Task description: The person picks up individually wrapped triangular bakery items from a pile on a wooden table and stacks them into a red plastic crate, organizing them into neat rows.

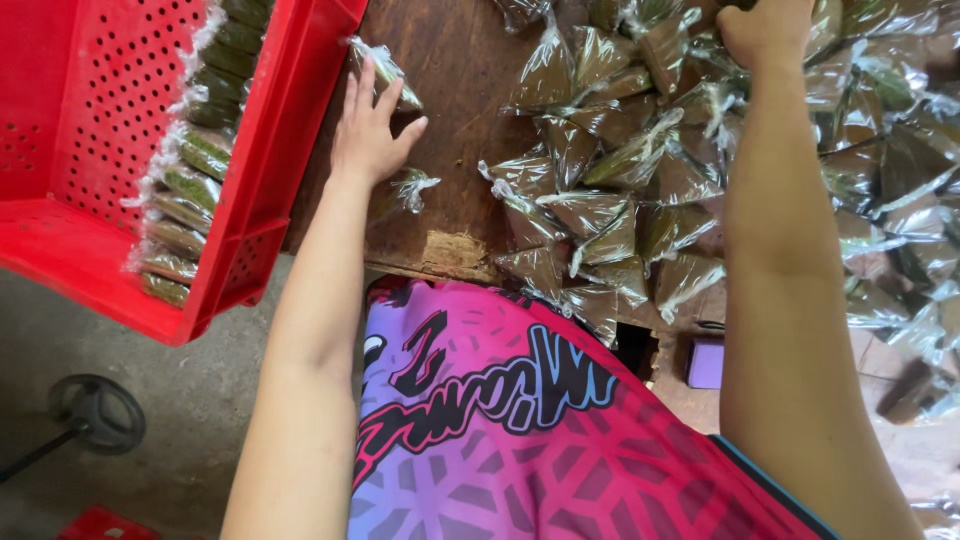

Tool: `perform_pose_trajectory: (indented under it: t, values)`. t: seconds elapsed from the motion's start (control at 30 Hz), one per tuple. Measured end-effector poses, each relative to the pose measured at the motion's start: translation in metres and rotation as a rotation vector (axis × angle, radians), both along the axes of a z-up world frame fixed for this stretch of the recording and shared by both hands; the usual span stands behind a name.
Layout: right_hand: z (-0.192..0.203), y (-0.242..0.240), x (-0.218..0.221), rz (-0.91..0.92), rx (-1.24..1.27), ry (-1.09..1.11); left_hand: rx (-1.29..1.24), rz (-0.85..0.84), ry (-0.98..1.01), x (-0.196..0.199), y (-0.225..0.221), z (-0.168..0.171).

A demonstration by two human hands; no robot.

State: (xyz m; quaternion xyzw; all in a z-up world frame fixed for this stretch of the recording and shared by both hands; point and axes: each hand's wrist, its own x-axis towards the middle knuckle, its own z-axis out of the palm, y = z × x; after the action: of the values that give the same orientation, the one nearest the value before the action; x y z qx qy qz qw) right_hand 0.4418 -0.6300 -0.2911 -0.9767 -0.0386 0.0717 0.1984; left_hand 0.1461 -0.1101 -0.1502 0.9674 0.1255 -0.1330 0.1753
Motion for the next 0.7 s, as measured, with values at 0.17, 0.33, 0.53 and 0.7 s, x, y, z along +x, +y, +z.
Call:
perform_pose_trajectory:
  t: [0.17, 0.33, 0.53, 0.7]
  values:
    - [-0.02, 0.022, -0.022, 0.01, 0.06, -0.488, -0.017, -0.093, -0.276, -0.047, -0.012, -0.022]
    - [0.074, 0.017, -0.07, -0.174, 1.592, 0.059, 0.001, -0.033, -0.362, -0.07, -0.052, -0.028]
    - [0.212, 0.058, -0.21, -0.011, 2.011, 0.363, -0.209, -0.12, -0.475, -0.049, -0.093, 0.005]
    - [0.178, 0.108, -0.271, -0.336, 1.955, 0.626, -0.358, -0.092, -0.359, 0.03, -0.102, -0.013]
